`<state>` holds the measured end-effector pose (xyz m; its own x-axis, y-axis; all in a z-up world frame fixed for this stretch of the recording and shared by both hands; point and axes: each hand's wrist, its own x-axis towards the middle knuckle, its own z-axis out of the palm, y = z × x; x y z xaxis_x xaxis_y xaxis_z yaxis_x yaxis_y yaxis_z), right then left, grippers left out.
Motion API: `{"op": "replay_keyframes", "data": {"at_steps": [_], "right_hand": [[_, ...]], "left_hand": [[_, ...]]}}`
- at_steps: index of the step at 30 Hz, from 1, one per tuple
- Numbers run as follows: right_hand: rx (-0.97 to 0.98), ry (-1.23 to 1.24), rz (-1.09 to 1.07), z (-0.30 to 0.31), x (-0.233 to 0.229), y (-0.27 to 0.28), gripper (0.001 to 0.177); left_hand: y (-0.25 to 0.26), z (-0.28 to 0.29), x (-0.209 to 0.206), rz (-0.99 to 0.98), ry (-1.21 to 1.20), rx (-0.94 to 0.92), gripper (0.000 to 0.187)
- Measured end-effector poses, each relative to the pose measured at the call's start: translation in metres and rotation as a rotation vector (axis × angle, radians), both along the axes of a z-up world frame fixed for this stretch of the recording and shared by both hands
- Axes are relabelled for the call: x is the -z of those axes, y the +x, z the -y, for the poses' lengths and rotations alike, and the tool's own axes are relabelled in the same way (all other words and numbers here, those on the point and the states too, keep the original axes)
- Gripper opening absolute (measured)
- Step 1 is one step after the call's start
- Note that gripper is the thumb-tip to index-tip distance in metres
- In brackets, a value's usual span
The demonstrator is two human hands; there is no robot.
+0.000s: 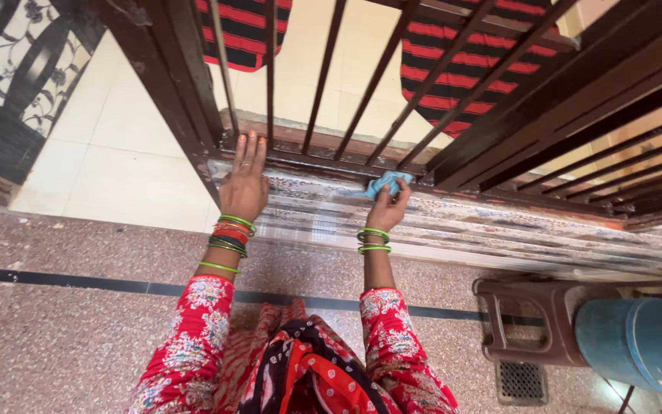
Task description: The person wipes a brown metal railing with a blue cloth. They systematically clean the horizontal bars and vertical supports of the railing, moving from left to right across the frame.
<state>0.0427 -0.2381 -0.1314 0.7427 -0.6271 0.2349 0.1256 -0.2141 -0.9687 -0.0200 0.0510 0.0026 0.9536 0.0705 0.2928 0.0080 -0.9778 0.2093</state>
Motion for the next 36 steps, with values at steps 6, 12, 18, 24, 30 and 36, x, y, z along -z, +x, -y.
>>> {"op": "replay_keyframes", "data": {"at_steps": [6,12,18,24,30,36], "right_hand": [[-0.258,-0.022,-0.036,-0.075,-0.009,-0.013,0.031],[-0.442,-0.08,0.213,-0.128,-0.02,-0.022,0.035],[-0.502,-0.212,-0.065,-0.172,-0.035,-0.038,0.059],[-0.738,-0.171,0.002,-0.221,-0.042,-0.045,0.078],[-0.745,-0.302,-0.01,-0.25,-0.045,-0.053,0.079],[-0.578,-0.115,-0.063,-0.218,-0.025,-0.043,0.068]], "left_hand": [[-0.003,-0.007,0.002,0.042,0.029,0.049,0.081],[-0.003,-0.017,-0.001,0.049,0.072,0.094,0.08],[-0.006,-0.032,-0.004,-0.021,0.05,0.202,0.078],[-0.023,-0.067,0.02,0.207,-0.082,0.284,0.053],[-0.032,-0.106,0.013,0.327,-0.268,0.127,0.045],[-0.023,-0.115,-0.022,0.504,-0.312,0.053,0.05]]}}
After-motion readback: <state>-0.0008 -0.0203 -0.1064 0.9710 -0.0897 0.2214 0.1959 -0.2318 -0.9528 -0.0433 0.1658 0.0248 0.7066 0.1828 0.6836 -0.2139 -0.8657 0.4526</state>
